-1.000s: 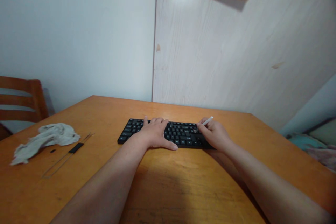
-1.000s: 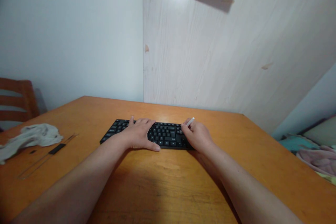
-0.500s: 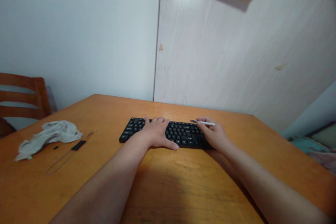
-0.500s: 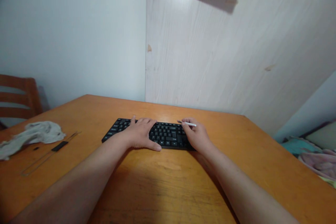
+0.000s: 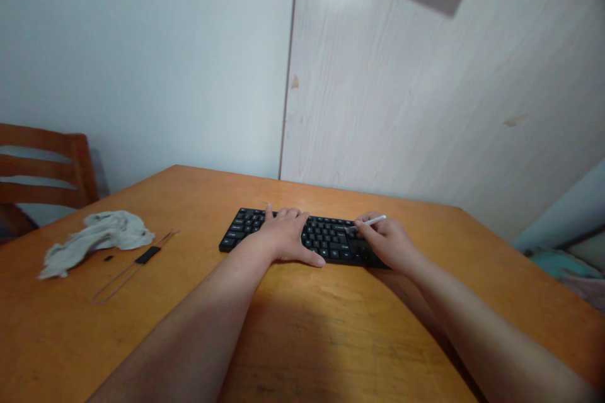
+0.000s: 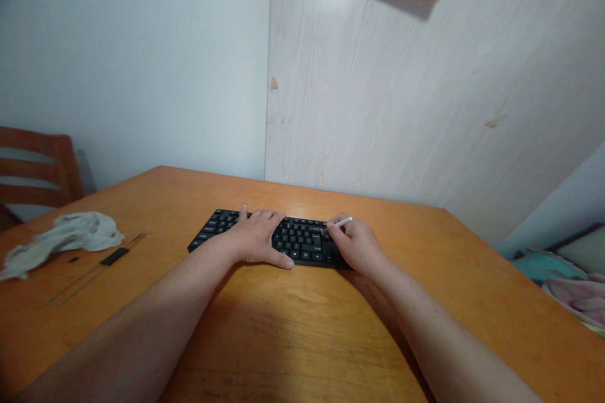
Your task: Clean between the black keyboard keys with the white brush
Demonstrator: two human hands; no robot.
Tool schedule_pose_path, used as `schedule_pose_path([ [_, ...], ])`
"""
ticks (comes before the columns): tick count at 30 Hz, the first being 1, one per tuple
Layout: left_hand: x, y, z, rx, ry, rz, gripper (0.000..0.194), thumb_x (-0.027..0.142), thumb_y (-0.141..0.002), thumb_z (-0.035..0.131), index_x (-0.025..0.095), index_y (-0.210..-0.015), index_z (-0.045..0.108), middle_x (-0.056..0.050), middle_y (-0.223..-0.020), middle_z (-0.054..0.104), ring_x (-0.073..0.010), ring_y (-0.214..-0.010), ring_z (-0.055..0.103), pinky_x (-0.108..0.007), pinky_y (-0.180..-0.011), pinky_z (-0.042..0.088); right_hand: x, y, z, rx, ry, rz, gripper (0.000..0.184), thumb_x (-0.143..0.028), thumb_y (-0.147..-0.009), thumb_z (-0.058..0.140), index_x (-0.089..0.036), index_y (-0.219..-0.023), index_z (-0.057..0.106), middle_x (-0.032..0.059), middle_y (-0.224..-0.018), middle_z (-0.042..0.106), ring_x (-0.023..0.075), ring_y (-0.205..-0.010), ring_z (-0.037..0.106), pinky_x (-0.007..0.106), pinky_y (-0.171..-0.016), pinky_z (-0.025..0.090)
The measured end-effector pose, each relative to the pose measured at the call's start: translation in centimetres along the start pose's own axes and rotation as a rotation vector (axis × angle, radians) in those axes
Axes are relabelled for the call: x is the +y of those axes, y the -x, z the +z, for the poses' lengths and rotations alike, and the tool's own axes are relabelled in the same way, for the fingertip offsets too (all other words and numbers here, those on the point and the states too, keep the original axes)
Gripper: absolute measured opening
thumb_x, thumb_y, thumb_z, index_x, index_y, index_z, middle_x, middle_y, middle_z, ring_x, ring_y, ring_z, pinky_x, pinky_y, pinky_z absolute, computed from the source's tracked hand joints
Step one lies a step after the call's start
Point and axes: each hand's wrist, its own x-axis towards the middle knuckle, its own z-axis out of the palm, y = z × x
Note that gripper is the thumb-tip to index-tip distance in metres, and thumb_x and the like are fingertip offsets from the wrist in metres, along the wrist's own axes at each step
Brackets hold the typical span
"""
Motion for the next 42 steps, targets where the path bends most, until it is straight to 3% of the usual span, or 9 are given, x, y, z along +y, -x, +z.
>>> schedule_pose_path([
  [8,-0.1,0.0,0.1,0.010,-0.005,0.008,0.119,0.091,-0.048,0.057,0.026,-0.146,0.040,-0.015,-0.154,0.040,-0.0418,-0.141,0.031,-0.062,-0.116,-0.006,-1.2,0.2,-1.2,-0.065,0.073,-0.019,0.032,-0.039,-0.092,0.048,-0.021,-0.071,0.063,0.0019,-0.066,0.065,0.0176,-0.063,0.059,0.028,-0.059,0.040],
  [17,-0.2,-0.1,0.2,0.014,-0.008,0.010,0.120,0.092,-0.048,0.057,0.026,-0.147,0.039,-0.015,-0.153,0.041,-0.0415,-0.140,0.032,-0.062,-0.116,-0.005,-3.2,0.8,-2.2,-0.171,0.123,-0.069,0.030,-0.034,-0.090,0.047,-0.022,-0.066,0.060,0.0007,-0.062,0.061,0.0163,-0.059,0.056,0.028,-0.056,0.038],
  [22,-0.1,0.0,0.1,0.011,-0.013,0.009,0.120,0.092,-0.048,0.056,0.026,-0.147,0.039,-0.015,-0.152,0.041,-0.0418,-0.140,0.032,-0.062,-0.116,-0.004,-3.8,1.1,-2.5,-0.283,0.009,-0.039,0.029,-0.035,-0.089,0.047,-0.021,-0.065,0.057,-0.0006,-0.057,0.057,0.0152,-0.055,0.052,0.027,-0.053,0.037],
  [25,0.0,0.0,0.0,0.003,-0.017,0.009,0.120,0.092,-0.048,0.056,0.026,-0.147,0.039,-0.015,-0.151,0.042,-0.0422,-0.139,0.033,-0.062,-0.116,-0.003,-3.3,0.9,-2.4,-0.240,-0.097,0.010,0.028,-0.035,-0.089,0.046,-0.021,-0.068,0.059,0.0000,-0.059,0.058,0.0156,-0.056,0.053,0.027,-0.054,0.039],
  [29,0.0,0.0,0.0,0.003,-0.018,0.007,0.121,0.093,-0.048,0.056,0.025,-0.147,0.038,-0.016,-0.153,0.039,-0.0421,-0.141,0.031,-0.061,-0.116,-0.003,-2.7,0.5,-2.2,-0.148,-0.075,-0.016,0.031,-0.040,-0.090,0.047,-0.022,-0.073,0.064,0.0020,-0.063,0.064,0.0179,-0.061,0.057,0.028,-0.057,0.041],
  [32,-0.1,0.0,0.1,0.006,-0.023,0.013,0.123,0.093,-0.047,0.055,0.024,-0.147,0.038,-0.017,-0.154,0.039,-0.0419,-0.141,0.030,-0.061,-0.116,-0.003,-2.7,0.6,-2.3,-0.146,-0.021,-0.056,0.029,-0.040,-0.091,0.049,-0.022,-0.074,0.065,0.0027,-0.068,0.066,0.0186,-0.067,0.059,0.029,-0.061,0.042],
  [37,-0.3,-0.1,0.2,0.023,-0.022,0.022,0.124,0.094,-0.046,0.055,0.023,-0.146,0.040,-0.017,-0.152,0.042,-0.0417,-0.139,0.033,-0.063,-0.116,-0.001,-3.0,0.7,-2.6,-0.255,-0.058,-0.044,0.028,-0.032,-0.092,0.046,-0.020,-0.072,0.061,0.0010,-0.063,0.063,0.0157,-0.059,0.055,0.027,-0.057,0.039],
  [42,-0.3,-0.1,0.4,0.024,-0.022,0.015,0.122,0.093,-0.047,0.056,0.024,-0.147,0.040,-0.017,-0.152,0.042,-0.0429,-0.139,0.032,-0.064,-0.115,0.000,-2.8,0.6,-2.7,-0.173,-0.045,-0.045,0.027,-0.032,-0.092,0.047,-0.020,-0.073,0.062,0.0015,-0.067,0.066,0.0153,-0.059,0.054,0.027,-0.056,0.038],
])
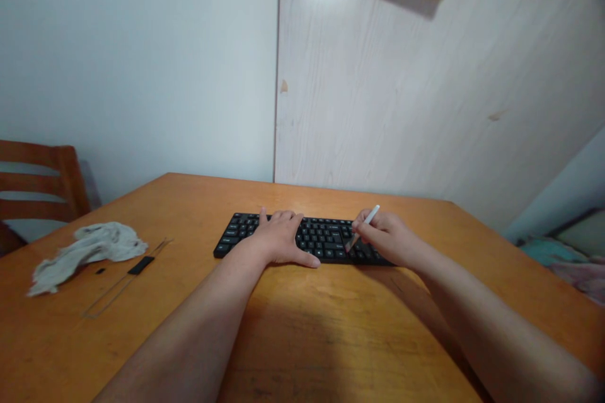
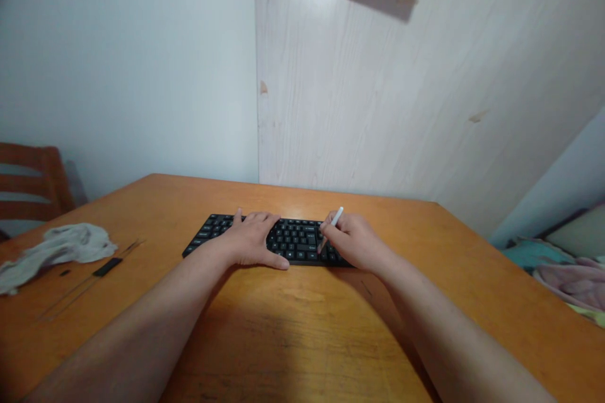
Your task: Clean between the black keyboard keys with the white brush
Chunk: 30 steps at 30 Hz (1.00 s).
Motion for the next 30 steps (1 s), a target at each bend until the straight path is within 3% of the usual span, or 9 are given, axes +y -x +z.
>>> schedule_pose_path([
  [4,-0.1,0.0,0.1,0.012,0.002,0.009,0.121,0.091,-0.048,0.058,0.023,-0.146,0.040,-0.017,-0.151,0.042,-0.0434,-0.139,0.032,-0.064,-0.115,0.001,0.2,0.0,0.0,-0.072,-0.035,-0.003,0.027,-0.031,-0.089,0.049,-0.020,-0.067,0.061,0.0002,-0.061,0.061,0.0150,-0.057,0.052,0.027,-0.055,0.037],
  [8,-0.2,-0.1,0.1,0.014,0.004,0.013,0.119,0.090,-0.049,0.059,0.022,-0.146,0.042,-0.017,-0.150,0.043,-0.0434,-0.139,0.033,-0.064,-0.115,0.001,0.2,0.0,0.0,-0.016,-0.089,-0.004,0.024,-0.031,-0.089,0.050,-0.020,-0.073,0.064,0.0013,-0.065,0.064,0.0162,-0.062,0.055,0.027,-0.058,0.039],
  [13,-0.2,-0.2,0.2,0.022,0.007,0.018,0.119,0.090,-0.049,0.059,0.022,-0.145,0.042,-0.018,-0.150,0.043,-0.0426,-0.139,0.033,-0.063,-0.115,-0.001,0.1,0.0,-0.2,-0.062,-0.067,-0.018,0.029,-0.030,-0.088,0.052,-0.020,-0.065,0.063,0.0007,-0.061,0.062,0.0146,-0.058,0.051,0.027,-0.056,0.037],
  [17,-0.2,-0.1,0.1,0.016,0.013,0.017,0.119,0.091,-0.048,0.058,0.023,-0.145,0.042,-0.018,-0.150,0.043,-0.0442,-0.138,0.033,-0.068,-0.113,0.000,0.6,-0.1,-0.3,0.004,-0.064,0.011,0.024,-0.032,-0.090,0.051,-0.020,-0.074,0.065,0.0010,-0.064,0.064,0.0168,-0.063,0.056,0.028,-0.059,0.038],
  [21,-0.1,-0.1,0.0,0.007,0.011,0.002,0.121,0.092,-0.047,0.057,0.024,-0.145,0.042,-0.019,-0.149,0.044,-0.0457,-0.138,0.033,-0.071,-0.111,-0.001,1.1,-0.3,-0.5,-0.026,-0.045,0.037,0.026,-0.032,-0.089,0.049,-0.020,-0.069,0.061,0.0003,-0.060,0.060,0.0162,-0.058,0.053,0.028,-0.056,0.037],
  [26,0.0,-0.1,0.0,0.003,0.022,-0.002,0.122,0.092,-0.046,0.058,0.024,-0.146,0.041,-0.019,-0.150,0.043,-0.0455,-0.138,0.033,-0.073,-0.111,0.000,1.6,-0.5,-0.8,0.079,-0.017,0.027,0.023,-0.032,-0.087,0.051,-0.021,-0.071,0.062,0.0020,-0.064,0.063,0.0183,-0.065,0.056,0.029,-0.060,0.039],
  [30,-0.1,0.0,-0.1,0.000,0.022,0.003,0.122,0.092,-0.046,0.058,0.025,-0.146,0.040,-0.018,-0.151,0.042,-0.0445,-0.139,0.032,-0.072,-0.111,-0.001,2.2,-0.5,-1.1,0.004,0.011,0.055,0.025,-0.029,-0.086,0.049,-0.020,-0.066,0.060,0.0015,-0.062,0.061,0.0168,-0.060,0.053,0.029,-0.057,0.037],
])
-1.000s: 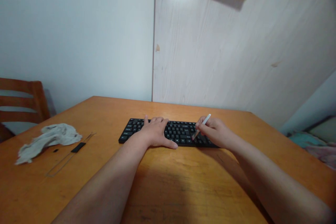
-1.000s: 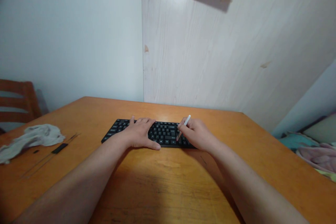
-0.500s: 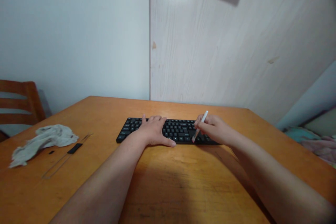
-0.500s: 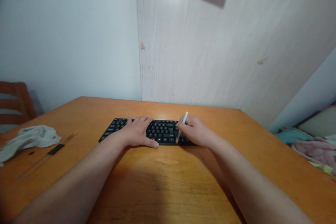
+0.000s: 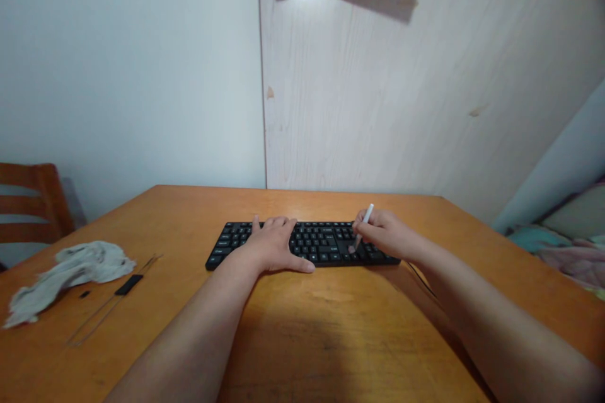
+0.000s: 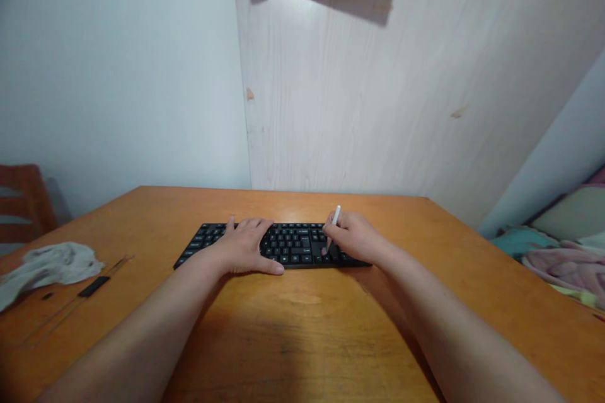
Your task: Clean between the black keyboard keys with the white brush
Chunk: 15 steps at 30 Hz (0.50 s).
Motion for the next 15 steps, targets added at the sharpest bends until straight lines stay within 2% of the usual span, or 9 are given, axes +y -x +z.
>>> schedule_pose_path([
  [2,0.0,0.0,0.0,-0.003,0.000,-0.002,0.122,0.092,-0.047,0.058,0.025,-0.147,0.039,-0.018,-0.152,0.042,-0.0446,-0.139,0.032,-0.072,-0.111,-0.001,0.3,-0.1,-0.2,0.008,-0.024,0.005,0.026,-0.029,-0.087,0.047,-0.020,-0.066,0.059,0.0007,-0.062,0.059,0.0162,-0.060,0.053,0.028,-0.057,0.037],
  [6,0.0,0.0,0.0,-0.008,-0.010,-0.012,0.122,0.091,-0.047,0.059,0.024,-0.148,0.038,-0.019,-0.152,0.041,-0.0447,-0.139,0.032,-0.072,-0.112,-0.001,0.6,-0.3,-0.2,0.110,0.000,-0.019,0.033,-0.036,-0.091,0.046,-0.019,-0.067,0.062,0.0023,-0.067,0.061,0.0172,-0.066,0.055,0.029,-0.063,0.040],
  [8,0.0,0.0,0.0,-0.013,-0.014,-0.014,0.122,0.090,-0.048,0.059,0.024,-0.148,0.037,-0.019,-0.152,0.041,-0.0446,-0.140,0.031,-0.071,-0.112,-0.002,0.8,-0.4,-0.1,0.106,-0.002,-0.029,0.033,-0.038,-0.091,0.047,-0.019,-0.069,0.064,0.0030,-0.070,0.063,0.0178,-0.069,0.056,0.030,-0.066,0.041],
  [12,-0.1,0.0,0.0,-0.006,0.000,0.000,0.120,0.089,-0.049,0.060,0.025,-0.148,0.039,-0.019,-0.152,0.041,-0.0444,-0.140,0.031,-0.070,-0.112,-0.002,1.4,-0.4,0.4,0.091,-0.119,0.026,0.025,-0.038,-0.089,0.051,-0.020,-0.075,0.063,0.0006,-0.066,0.061,0.0174,-0.066,0.055,0.029,-0.063,0.040],
  [15,-0.2,0.1,-0.1,0.000,0.008,0.011,0.120,0.090,-0.049,0.059,0.024,-0.147,0.039,-0.019,-0.152,0.041,-0.0449,-0.140,0.031,-0.072,-0.111,-0.003,0.9,-0.2,0.2,0.131,-0.231,0.082,0.026,-0.042,-0.087,0.054,-0.020,-0.074,0.061,-0.0005,-0.064,0.057,0.0158,-0.060,0.051,0.029,-0.059,0.038],
])
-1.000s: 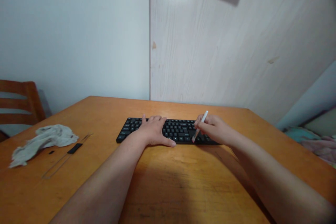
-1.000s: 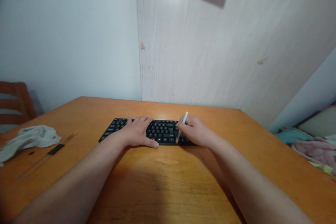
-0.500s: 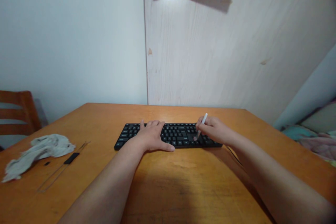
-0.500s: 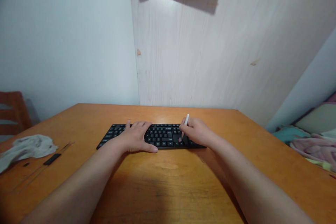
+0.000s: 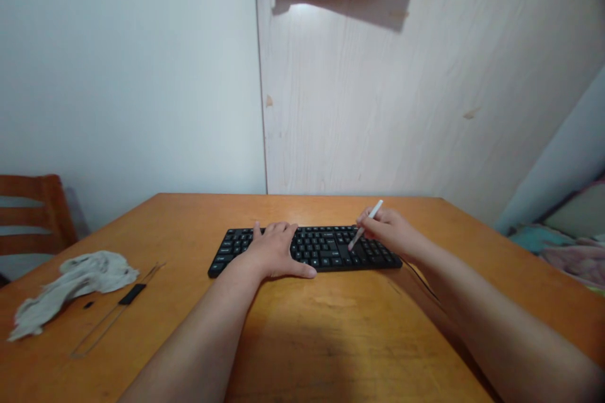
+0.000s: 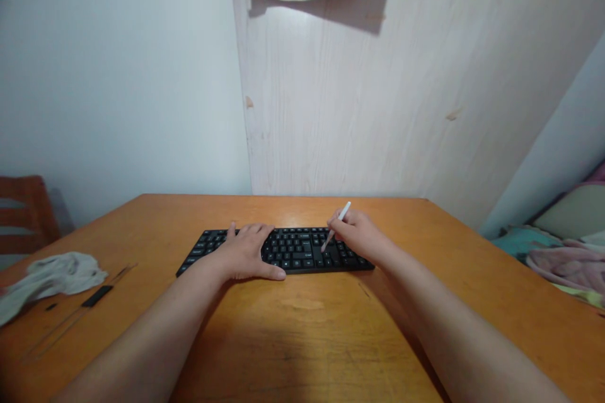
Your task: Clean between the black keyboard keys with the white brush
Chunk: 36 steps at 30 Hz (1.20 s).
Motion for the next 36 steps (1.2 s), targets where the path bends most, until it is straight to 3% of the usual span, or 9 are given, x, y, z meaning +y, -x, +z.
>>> schedule_pose_path([
  [5,0.1,0.1,-0.1,-0.019,-0.031,-0.010,0.123,0.089,-0.050,0.060,0.024,-0.151,0.034,-0.020,-0.157,0.033,-0.0455,-0.144,0.024,-0.070,-0.113,-0.002,-1.9,0.5,0.0,0.035,-0.179,0.037,0.031,-0.049,-0.077,0.067,-0.020,-0.074,0.058,-0.0021,-0.059,0.054,0.0141,-0.056,0.047,0.028,-0.055,0.035],
  [9,1.3,0.2,-0.8,0.048,-0.048,0.025,0.123,0.089,-0.053,0.059,0.023,-0.153,0.029,-0.017,-0.163,0.017,-0.0440,-0.149,0.007,-0.068,-0.113,-0.003,-2.7,0.7,0.6,0.013,-0.255,0.010,0.033,-0.051,-0.081,0.064,-0.020,-0.075,0.055,-0.0037,-0.060,0.052,0.0126,-0.056,0.044,0.028,-0.056,0.034],
  [11,2.5,0.3,-1.5,0.124,-0.025,0.081,0.112,0.087,-0.062,0.056,0.025,-0.152,0.031,-0.014,-0.162,0.022,-0.0407,-0.149,0.012,-0.065,-0.115,-0.003,-3.0,0.8,1.0,0.002,-0.265,0.002,0.034,-0.052,-0.083,0.063,-0.020,-0.075,0.054,-0.0044,-0.060,0.050,0.0123,-0.056,0.043,0.028,-0.056,0.033],
  [15,4.9,0.7,-2.5,0.244,0.051,0.215,0.075,0.072,-0.085,0.047,0.027,-0.145,0.041,-0.011,-0.150,0.047,-0.0337,-0.140,0.037,-0.063,-0.117,0.001,-4.0,1.2,1.8,0.016,-0.308,-0.014,0.037,-0.055,-0.081,0.064,-0.020,-0.074,0.053,-0.0045,-0.061,0.051,0.0124,-0.057,0.043,0.028,-0.058,0.034],
  [20,6.7,1.1,-2.8,0.238,0.068,0.340,0.037,0.047,-0.100,0.036,0.027,-0.116,0.063,-0.007,-0.113,0.070,-0.0263,-0.111,0.060,-0.059,-0.116,0.016,-5.0,1.5,2.6,0.044,-0.366,-0.046,0.037,-0.056,-0.082,0.063,-0.020,-0.075,0.055,-0.0033,-0.061,0.053,0.0133,-0.058,0.046,0.028,-0.058,0.036],
  [24,7.1,0.9,-2.8,0.274,0.103,0.334,0.040,0.038,-0.102,0.030,0.022,-0.093,0.065,-0.006,-0.095,0.071,-0.0227,-0.095,0.063,-0.050,-0.110,0.031,-5.5,1.7,2.7,0.034,-0.415,-0.045,0.034,-0.054,-0.082,0.065,-0.020,-0.081,0.059,-0.0027,-0.066,0.056,0.0137,-0.061,0.049,0.028,-0.060,0.038],
  [27,7.2,0.8,-2.9,0.271,0.200,0.322,0.040,0.040,-0.101,0.030,0.021,-0.085,0.062,-0.007,-0.088,0.069,-0.0218,-0.085,0.062,-0.039,-0.091,0.045,-5.6,1.8,2.6,0.002,-0.454,-0.039,0.034,-0.051,-0.081,0.069,-0.019,-0.091,0.064,-0.0016,-0.072,0.060,0.0144,-0.065,0.052,0.028,-0.061,0.039],
  [31,7.3,0.7,-3.0,0.224,0.430,0.328,0.043,0.043,-0.102,0.025,0.021,-0.088,0.059,-0.004,-0.085,0.067,-0.0178,-0.078,0.061,-0.029,-0.074,0.046,-5.6,1.7,2.5,-0.004,-0.586,-0.021,0.030,-0.047,-0.082,0.069,-0.018,-0.084,0.065,0.0004,-0.071,0.064,0.0144,-0.066,0.054,0.028,-0.061,0.038],
  [36,7.5,0.8,-3.5,0.160,0.580,0.327,0.045,0.045,-0.102,0.026,0.020,-0.082,0.057,-0.001,-0.078,0.065,-0.0157,-0.076,0.060,-0.027,-0.074,0.045,-5.5,1.7,2.7,-0.009,-0.771,0.081,0.030,-0.045,-0.080,0.073,-0.017,-0.082,0.065,0.0032,-0.071,0.068,0.0148,-0.065,0.058,0.028,-0.062,0.040],
])
